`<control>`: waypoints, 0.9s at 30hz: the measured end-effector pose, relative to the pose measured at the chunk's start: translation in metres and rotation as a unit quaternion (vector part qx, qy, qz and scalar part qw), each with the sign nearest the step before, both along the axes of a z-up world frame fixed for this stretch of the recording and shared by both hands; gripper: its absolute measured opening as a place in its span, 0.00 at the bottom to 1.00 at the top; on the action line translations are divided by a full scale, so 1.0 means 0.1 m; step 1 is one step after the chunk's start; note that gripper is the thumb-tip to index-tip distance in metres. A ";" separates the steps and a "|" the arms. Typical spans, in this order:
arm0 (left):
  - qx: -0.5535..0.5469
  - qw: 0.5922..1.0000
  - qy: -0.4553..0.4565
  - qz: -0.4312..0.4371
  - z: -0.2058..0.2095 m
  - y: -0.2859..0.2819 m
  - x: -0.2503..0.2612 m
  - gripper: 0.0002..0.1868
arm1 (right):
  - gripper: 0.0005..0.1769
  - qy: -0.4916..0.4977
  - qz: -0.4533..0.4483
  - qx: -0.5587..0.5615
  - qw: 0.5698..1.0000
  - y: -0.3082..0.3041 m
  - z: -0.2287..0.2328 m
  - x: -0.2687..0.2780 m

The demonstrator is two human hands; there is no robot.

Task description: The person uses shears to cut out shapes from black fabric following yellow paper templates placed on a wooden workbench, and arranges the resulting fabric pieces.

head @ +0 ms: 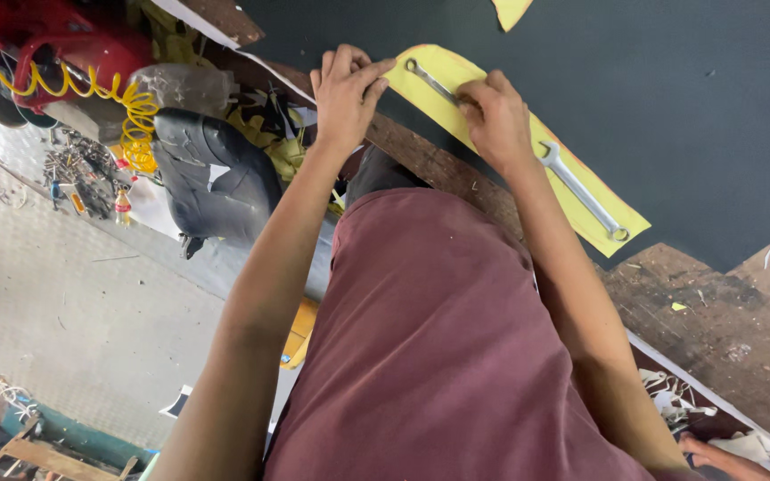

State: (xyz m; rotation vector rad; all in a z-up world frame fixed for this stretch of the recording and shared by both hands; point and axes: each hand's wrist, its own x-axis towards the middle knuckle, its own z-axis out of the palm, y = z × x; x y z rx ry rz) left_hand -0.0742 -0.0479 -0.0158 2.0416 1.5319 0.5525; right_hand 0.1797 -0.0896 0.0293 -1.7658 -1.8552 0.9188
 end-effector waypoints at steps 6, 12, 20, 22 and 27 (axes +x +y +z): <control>-0.030 0.999 -0.002 -0.025 0.12 0.09 -0.04 0.15 | 0.08 0.032 -0.135 -0.034 0.990 -0.13 -0.04 0.15; -0.116 0.989 -0.069 -0.053 0.19 0.47 -0.23 0.17 | 0.10 0.150 -0.297 -0.006 0.943 -0.39 -0.10 0.59; -0.089 0.988 -0.129 -0.005 -0.01 1.55 -0.56 0.14 | 0.11 0.213 -0.442 -0.019 0.871 -0.35 -0.09 0.66; 0.000 1.000 -0.022 -0.013 -0.05 1.84 -0.56 0.14 | 0.09 0.217 -0.461 0.007 0.860 -0.25 -0.13 0.64; 0.065 0.993 0.083 -0.061 -0.14 2.22 -0.42 0.25 | 0.11 -0.040 -0.428 0.037 0.902 0.05 -0.27 0.45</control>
